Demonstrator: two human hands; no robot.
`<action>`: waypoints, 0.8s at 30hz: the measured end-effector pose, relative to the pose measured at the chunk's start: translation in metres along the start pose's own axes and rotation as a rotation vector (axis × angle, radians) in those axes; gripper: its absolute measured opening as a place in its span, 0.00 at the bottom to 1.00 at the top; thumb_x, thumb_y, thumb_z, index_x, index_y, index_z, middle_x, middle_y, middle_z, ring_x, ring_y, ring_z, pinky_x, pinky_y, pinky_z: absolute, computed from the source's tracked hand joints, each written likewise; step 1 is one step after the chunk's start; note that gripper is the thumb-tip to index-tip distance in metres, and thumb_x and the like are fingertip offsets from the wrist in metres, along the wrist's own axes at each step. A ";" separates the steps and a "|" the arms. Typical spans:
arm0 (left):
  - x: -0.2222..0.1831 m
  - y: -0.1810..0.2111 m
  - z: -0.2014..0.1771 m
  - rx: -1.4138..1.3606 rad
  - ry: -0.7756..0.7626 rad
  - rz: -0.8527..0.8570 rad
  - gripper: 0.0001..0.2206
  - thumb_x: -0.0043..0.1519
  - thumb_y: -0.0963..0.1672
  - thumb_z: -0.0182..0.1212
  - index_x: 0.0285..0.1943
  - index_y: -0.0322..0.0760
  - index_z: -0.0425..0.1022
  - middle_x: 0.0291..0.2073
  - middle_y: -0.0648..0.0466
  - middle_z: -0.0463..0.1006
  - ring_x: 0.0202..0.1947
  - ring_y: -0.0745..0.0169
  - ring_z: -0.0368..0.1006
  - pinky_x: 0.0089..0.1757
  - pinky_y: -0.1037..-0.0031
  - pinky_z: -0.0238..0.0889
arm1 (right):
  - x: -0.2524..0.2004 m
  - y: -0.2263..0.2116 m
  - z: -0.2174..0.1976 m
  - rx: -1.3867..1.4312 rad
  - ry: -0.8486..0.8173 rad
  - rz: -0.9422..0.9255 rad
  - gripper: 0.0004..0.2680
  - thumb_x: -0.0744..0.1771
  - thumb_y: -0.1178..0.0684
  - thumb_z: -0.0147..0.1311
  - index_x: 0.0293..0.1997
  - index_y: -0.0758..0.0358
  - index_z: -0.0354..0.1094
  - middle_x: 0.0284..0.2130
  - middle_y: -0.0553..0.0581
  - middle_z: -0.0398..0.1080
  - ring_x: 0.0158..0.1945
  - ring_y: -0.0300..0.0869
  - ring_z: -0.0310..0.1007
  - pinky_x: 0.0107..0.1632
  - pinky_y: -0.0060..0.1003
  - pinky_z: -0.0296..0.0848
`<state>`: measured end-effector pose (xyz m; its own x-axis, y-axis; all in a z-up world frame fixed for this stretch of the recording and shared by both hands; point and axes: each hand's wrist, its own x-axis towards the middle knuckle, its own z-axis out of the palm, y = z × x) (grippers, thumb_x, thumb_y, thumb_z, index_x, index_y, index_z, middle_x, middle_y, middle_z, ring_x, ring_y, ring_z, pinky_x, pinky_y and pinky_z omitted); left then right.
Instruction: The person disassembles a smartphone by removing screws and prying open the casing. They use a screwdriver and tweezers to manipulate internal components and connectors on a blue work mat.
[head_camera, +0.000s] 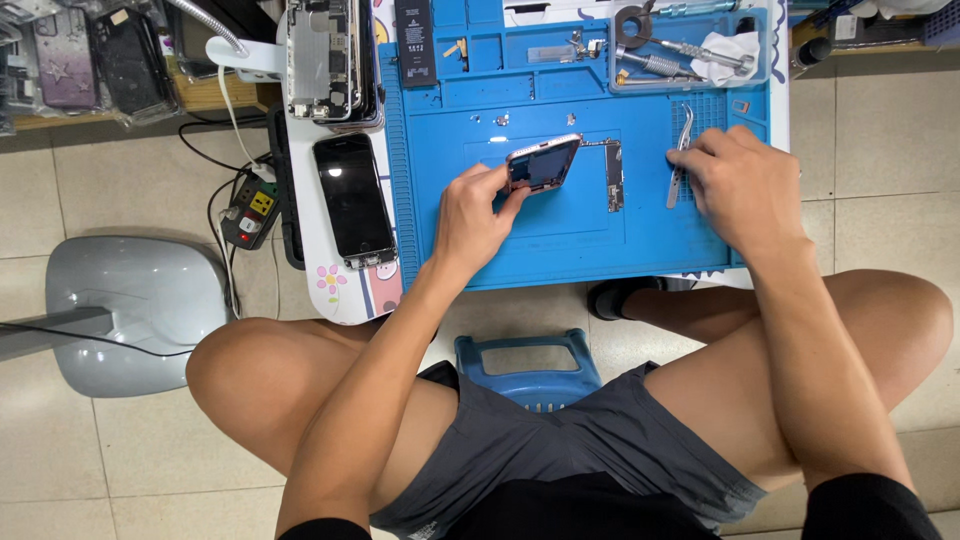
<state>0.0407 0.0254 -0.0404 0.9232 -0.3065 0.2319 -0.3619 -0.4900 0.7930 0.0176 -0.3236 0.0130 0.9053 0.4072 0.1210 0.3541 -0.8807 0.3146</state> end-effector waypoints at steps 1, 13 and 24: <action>0.003 0.001 -0.001 -0.001 0.000 -0.003 0.06 0.63 0.41 0.69 0.48 0.37 0.81 0.28 0.50 0.78 0.30 0.53 0.71 0.30 0.63 0.60 | 0.002 0.005 -0.002 0.000 -0.002 -0.002 0.09 0.71 0.51 0.62 0.56 0.35 0.81 0.43 0.38 0.76 0.45 0.38 0.74 0.26 0.35 0.70; 0.005 0.001 -0.008 -0.028 -0.037 0.072 0.04 0.65 0.41 0.68 0.39 0.38 0.77 0.27 0.50 0.77 0.31 0.51 0.70 0.30 0.62 0.59 | -0.004 0.027 -0.018 -0.014 0.013 -0.264 0.03 0.77 0.48 0.56 0.56 0.39 0.68 0.46 0.42 0.71 0.46 0.37 0.73 0.26 0.34 0.66; 0.007 0.005 -0.008 0.006 -0.062 0.061 0.04 0.64 0.41 0.66 0.39 0.37 0.75 0.28 0.50 0.77 0.32 0.48 0.70 0.33 0.59 0.62 | 0.016 -0.023 -0.025 1.288 0.302 0.450 0.06 0.77 0.69 0.43 0.51 0.68 0.50 0.41 0.73 0.75 0.33 0.47 0.77 0.26 0.29 0.65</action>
